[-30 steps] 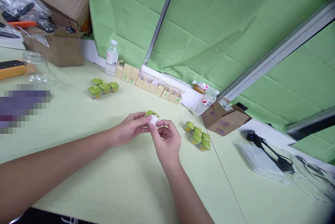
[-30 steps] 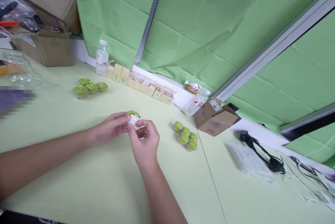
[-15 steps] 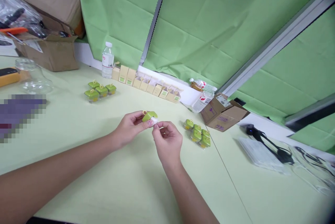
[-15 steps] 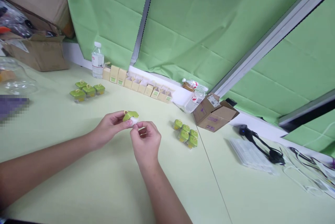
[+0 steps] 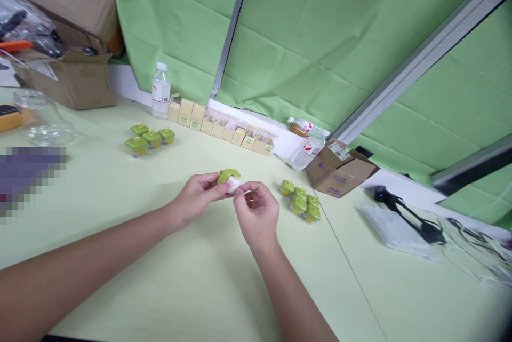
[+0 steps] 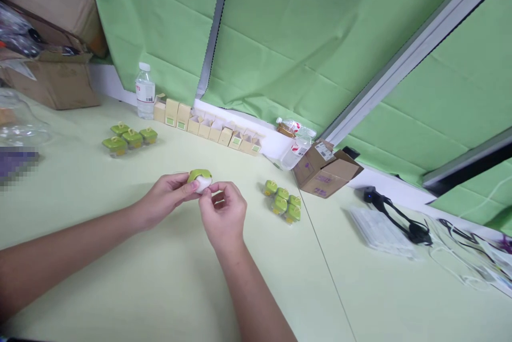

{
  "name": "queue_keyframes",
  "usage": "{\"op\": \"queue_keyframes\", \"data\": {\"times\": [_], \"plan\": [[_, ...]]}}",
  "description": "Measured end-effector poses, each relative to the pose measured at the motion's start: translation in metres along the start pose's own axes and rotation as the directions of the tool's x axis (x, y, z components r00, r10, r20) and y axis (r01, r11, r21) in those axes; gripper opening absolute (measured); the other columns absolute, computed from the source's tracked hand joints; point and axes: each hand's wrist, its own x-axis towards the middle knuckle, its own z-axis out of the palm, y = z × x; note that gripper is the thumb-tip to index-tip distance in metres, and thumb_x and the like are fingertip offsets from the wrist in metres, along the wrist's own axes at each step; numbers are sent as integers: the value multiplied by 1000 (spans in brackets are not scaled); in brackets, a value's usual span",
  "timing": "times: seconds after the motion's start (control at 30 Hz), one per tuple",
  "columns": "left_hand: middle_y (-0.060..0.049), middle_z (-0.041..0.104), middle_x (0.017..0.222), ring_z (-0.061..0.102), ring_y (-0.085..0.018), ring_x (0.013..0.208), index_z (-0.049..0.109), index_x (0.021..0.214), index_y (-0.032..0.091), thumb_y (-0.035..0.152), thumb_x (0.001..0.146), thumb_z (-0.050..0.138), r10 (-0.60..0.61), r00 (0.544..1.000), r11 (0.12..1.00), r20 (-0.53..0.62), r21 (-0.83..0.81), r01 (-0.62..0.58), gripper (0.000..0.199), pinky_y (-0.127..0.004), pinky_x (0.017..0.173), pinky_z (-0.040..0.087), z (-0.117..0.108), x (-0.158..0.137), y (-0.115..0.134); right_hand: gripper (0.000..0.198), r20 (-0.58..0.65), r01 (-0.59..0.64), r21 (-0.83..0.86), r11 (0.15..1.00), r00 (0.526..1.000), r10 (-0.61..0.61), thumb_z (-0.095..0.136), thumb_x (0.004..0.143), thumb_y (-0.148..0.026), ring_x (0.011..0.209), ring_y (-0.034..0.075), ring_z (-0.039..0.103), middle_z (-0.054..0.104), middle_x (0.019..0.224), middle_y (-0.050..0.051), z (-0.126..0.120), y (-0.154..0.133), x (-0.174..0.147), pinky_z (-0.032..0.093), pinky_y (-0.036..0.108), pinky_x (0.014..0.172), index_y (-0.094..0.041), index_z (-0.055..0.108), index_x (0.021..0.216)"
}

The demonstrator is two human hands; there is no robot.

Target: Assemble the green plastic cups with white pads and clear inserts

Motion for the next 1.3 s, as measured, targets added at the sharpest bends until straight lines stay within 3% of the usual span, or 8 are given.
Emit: {"op": "queue_keyframes", "data": {"times": [0.23, 0.47, 0.67, 0.83, 0.97, 1.07, 1.17, 1.3], "plan": [[-6, 69, 97, 62, -24, 99, 71, 95, 15, 40, 83, 70, 51, 996, 982, -67, 184, -38, 28, -39, 92, 53, 0, -2, 1, 18, -57, 7, -13, 1000, 998, -7, 68, 77, -25, 60, 11, 58, 66, 83, -1, 0, -6, 1, 47, 22, 48, -22, 54, 87], [-5, 69, 94, 61, -20, 92, 72, 92, 14, 41, 83, 71, 118, 988, 961, -102, 262, -88, 28, -32, 85, 51, 3, -2, 2, 17, -76, 2, -46, 999, 997, -6, 69, 78, -25, 61, 11, 58, 68, 84, -1, 0, -11, -2, 49, 23, 52, -22, 54, 87], [-3, 66, 87, 58, -17, 85, 70, 88, 14, 38, 84, 70, 143, 987, 952, -70, 282, -118, 25, -28, 78, 49, 3, -2, 3, 19, -57, -34, 37, 999, 998, 36, 68, 78, -24, 58, 11, 59, 66, 84, -2, 1, -13, -3, 47, 22, 49, -23, 52, 89], [-1, 63, 82, 57, -15, 81, 69, 85, 14, 36, 85, 70, 164, 986, 945, -28, 291, -149, 22, -26, 75, 48, 5, -3, 6, 26, -84, -41, 83, 996, 995, 48, 66, 75, -17, 47, 6, 49, 61, 79, -5, 3, -14, -4, 40, 19, 44, -24, 46, 90], [-2, 64, 85, 59, -16, 84, 70, 88, 15, 36, 84, 71, 106, 994, 968, -21, 230, -99, 21, -28, 78, 51, 4, -3, 3, 31, -73, -37, 106, 994, 996, 45, 64, 73, -14, 46, 5, 43, 58, 78, -6, 3, -15, -3, 37, 18, 43, -25, 44, 93], [-5, 68, 99, 62, -21, 99, 70, 99, 16, 37, 85, 70, 29, 999, 996, -14, 80, -27, 25, -35, 91, 52, 2, -1, 0, 31, -62, -38, 130, 991, 997, 46, 63, 73, -13, 46, 5, 41, 58, 78, -6, 2, -16, -2, 35, 18, 43, -25, 44, 93], [-7, 68, 111, 60, -24, 110, 70, 106, 16, 38, 85, 70, -22, 1000, 999, -8, -40, 21, 30, -43, 102, 48, 1, 0, -2, 31, -55, -47, 162, 986, 997, 56, 62, 71, -11, 46, 5, 42, 58, 78, -6, 1, -16, -2, 36, 18, 43, -25, 44, 93], [-9, 67, 115, 59, -27, 115, 71, 106, 15, 38, 84, 71, -40, 999, 995, -16, -93, 38, 32, -48, 107, 45, -2, 3, -3, 32, -41, -82, 214, 973, 995, 92, 61, 71, -12, 46, 4, 41, 58, 79, -7, -1, -17, -2, 35, 17, 42, -25, 43, 94]]}}
